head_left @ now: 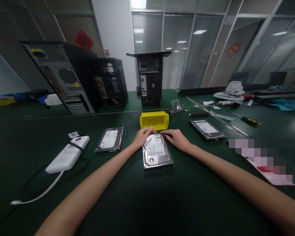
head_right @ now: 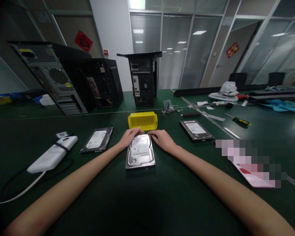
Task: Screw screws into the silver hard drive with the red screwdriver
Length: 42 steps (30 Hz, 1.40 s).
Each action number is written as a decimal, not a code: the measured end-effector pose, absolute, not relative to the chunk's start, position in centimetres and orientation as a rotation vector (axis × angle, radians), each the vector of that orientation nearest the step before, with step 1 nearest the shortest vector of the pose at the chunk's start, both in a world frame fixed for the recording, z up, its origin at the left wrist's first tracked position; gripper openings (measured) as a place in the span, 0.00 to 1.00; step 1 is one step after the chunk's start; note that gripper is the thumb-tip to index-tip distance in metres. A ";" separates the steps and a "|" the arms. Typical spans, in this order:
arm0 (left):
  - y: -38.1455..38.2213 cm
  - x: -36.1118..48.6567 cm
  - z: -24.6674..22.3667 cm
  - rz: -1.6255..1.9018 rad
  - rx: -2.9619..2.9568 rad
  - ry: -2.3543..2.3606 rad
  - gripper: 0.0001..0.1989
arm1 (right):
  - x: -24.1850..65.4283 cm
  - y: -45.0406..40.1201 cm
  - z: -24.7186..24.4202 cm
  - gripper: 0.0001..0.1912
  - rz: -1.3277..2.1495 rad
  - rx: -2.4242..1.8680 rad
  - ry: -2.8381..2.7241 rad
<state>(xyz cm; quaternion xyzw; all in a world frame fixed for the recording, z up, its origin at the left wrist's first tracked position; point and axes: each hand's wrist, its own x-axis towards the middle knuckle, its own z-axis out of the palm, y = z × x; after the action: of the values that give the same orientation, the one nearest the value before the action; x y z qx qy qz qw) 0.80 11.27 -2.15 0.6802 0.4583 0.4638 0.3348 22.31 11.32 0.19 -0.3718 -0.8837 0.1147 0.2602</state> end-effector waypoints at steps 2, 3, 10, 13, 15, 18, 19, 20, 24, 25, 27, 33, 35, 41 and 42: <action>11.3 0.8 -2.2 1.210 1.777 1.195 0.23 | 22.3 11.3 0.2 0.16 0.310 -1.008 -2.391; 11.3 0.8 -2.2 1.210 1.778 1.194 0.23 | 22.4 11.3 0.2 0.16 0.310 -1.009 -2.390; 11.4 1.0 -2.2 1.212 1.787 1.197 0.23 | 22.4 11.4 0.1 0.16 0.318 -1.007 -2.391; 11.4 1.0 -2.2 1.211 1.795 1.204 0.23 | 22.3 11.4 0.1 0.16 0.318 -1.003 -2.389; 11.4 1.0 -2.2 1.210 1.799 1.205 0.23 | 22.4 11.4 0.1 0.16 0.316 -1.000 -2.389; 11.4 0.9 -2.2 1.211 1.801 1.204 0.23 | 22.4 11.4 0.1 0.16 0.310 -1.000 -2.388; 11.4 0.9 -2.2 1.213 1.803 1.205 0.23 | 22.4 11.4 0.0 0.16 0.308 -1.001 -2.385; 11.4 0.9 -2.3 1.214 1.804 1.205 0.23 | 22.4 11.4 0.0 0.16 0.306 -1.003 -2.383; 11.4 0.9 -2.3 1.216 1.804 1.203 0.23 | 22.3 11.4 0.0 0.16 0.296 -1.005 -2.374; 11.4 0.9 -2.2 1.216 1.804 1.204 0.23 | 22.3 11.4 0.0 0.16 0.296 -1.004 -2.374; 11.4 0.9 -2.2 1.217 1.808 1.206 0.23 | 22.3 11.3 0.1 0.16 0.295 -1.004 -2.373; 11.4 0.8 -2.3 1.210 1.817 1.214 0.23 | 22.4 11.3 0.1 0.14 0.287 -1.007 -2.370; 11.4 0.8 -2.3 1.209 1.817 1.213 0.23 | 22.4 11.3 0.1 0.14 0.285 -1.006 -2.370; 11.4 0.9 -2.3 1.208 1.819 1.222 0.23 | 22.4 11.4 -0.2 0.15 0.288 -0.994 -2.378; 11.4 0.9 -2.3 1.208 1.820 1.222 0.23 | 22.4 11.5 -0.2 0.15 0.288 -0.993 -2.378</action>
<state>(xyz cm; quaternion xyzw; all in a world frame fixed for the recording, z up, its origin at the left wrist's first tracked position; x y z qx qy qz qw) 0.89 11.43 -2.27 0.6903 0.4637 0.4584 0.3138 22.41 11.45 -0.23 -0.3685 -0.8828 0.1070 0.2709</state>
